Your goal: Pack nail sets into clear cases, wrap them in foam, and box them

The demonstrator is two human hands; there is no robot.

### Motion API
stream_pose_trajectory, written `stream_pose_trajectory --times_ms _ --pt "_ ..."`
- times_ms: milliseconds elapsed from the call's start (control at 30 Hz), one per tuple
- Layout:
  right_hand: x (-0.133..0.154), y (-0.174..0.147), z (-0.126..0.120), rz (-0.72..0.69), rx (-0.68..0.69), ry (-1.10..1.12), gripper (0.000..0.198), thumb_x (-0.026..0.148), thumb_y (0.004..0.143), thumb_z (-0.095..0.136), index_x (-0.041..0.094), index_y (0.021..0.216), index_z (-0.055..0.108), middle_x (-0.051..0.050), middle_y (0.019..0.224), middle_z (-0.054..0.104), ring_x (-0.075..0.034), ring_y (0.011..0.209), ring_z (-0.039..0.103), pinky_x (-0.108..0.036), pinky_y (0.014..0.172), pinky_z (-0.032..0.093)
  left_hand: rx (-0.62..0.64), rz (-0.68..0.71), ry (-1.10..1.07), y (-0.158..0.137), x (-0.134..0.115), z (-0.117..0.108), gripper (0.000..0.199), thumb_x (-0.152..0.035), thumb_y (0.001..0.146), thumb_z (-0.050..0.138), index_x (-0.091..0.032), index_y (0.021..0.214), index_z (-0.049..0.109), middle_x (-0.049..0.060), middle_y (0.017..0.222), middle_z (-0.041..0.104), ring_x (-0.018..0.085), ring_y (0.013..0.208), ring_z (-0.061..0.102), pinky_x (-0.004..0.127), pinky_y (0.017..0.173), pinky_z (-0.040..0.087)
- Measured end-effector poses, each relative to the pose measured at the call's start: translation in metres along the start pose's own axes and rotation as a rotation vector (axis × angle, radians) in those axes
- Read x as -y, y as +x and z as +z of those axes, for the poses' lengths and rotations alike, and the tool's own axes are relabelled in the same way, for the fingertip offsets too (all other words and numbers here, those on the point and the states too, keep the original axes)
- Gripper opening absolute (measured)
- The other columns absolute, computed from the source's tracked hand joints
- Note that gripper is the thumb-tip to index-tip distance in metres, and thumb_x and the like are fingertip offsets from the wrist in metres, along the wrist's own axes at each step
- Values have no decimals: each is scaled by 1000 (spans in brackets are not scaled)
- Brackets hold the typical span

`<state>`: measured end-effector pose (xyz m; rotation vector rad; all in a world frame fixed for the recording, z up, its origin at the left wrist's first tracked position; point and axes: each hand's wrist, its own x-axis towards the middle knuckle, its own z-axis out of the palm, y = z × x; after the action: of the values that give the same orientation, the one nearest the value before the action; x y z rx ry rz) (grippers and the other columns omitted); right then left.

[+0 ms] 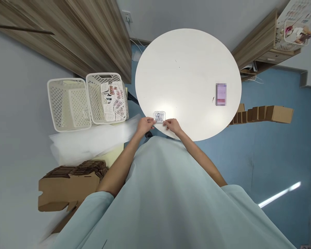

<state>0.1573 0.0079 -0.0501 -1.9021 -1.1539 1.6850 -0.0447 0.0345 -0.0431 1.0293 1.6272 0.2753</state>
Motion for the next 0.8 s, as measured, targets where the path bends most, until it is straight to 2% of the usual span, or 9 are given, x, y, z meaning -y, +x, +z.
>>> stream_pose_trajectory --times_ms 200,400,533,600,667,800 --pt "-6 11 11 79 -76 -76 31 29 101 64 18 74 76 -4 92 84 -9 54 64 -24 68 52 2 -18 172 14 3 -1 19 -30 88 79 -17 101 82 6 85 83 21 73 78 31 80 58" --pt "-2 10 16 135 -120 -135 32 31 102 64 18 76 77 -4 87 84 -11 59 68 -23 68 50 29 47 329 15 -1 -5 19 -36 94 74 -19 97 83 6 76 80 25 81 78 32 78 56" --pt "9 1 19 143 -161 -221 37 38 101 65 19 71 75 -4 77 81 -14 62 70 -24 70 51 37 101 391 10 -1 -14 21 -37 94 72 -19 96 83 9 92 83 28 90 77 34 81 57" --pt "17 -7 20 117 -201 -261 39 43 101 66 20 71 74 -4 74 80 -15 63 71 -25 70 50 7 151 369 5 3 -26 22 -39 94 72 -20 99 83 9 104 84 28 98 77 35 85 57" --pt "26 -16 21 79 -241 -269 37 46 100 65 20 75 74 -4 81 82 -16 63 72 -26 68 50 -38 205 321 -2 9 -44 23 -41 96 70 -22 101 82 8 111 84 29 103 76 36 89 57" --pt "47 -34 27 -8 -282 -246 29 46 99 64 22 89 76 -4 95 83 -17 63 73 -29 68 52 -136 222 280 -19 30 -96 23 -44 96 70 -25 99 81 7 107 84 30 103 76 39 91 56"
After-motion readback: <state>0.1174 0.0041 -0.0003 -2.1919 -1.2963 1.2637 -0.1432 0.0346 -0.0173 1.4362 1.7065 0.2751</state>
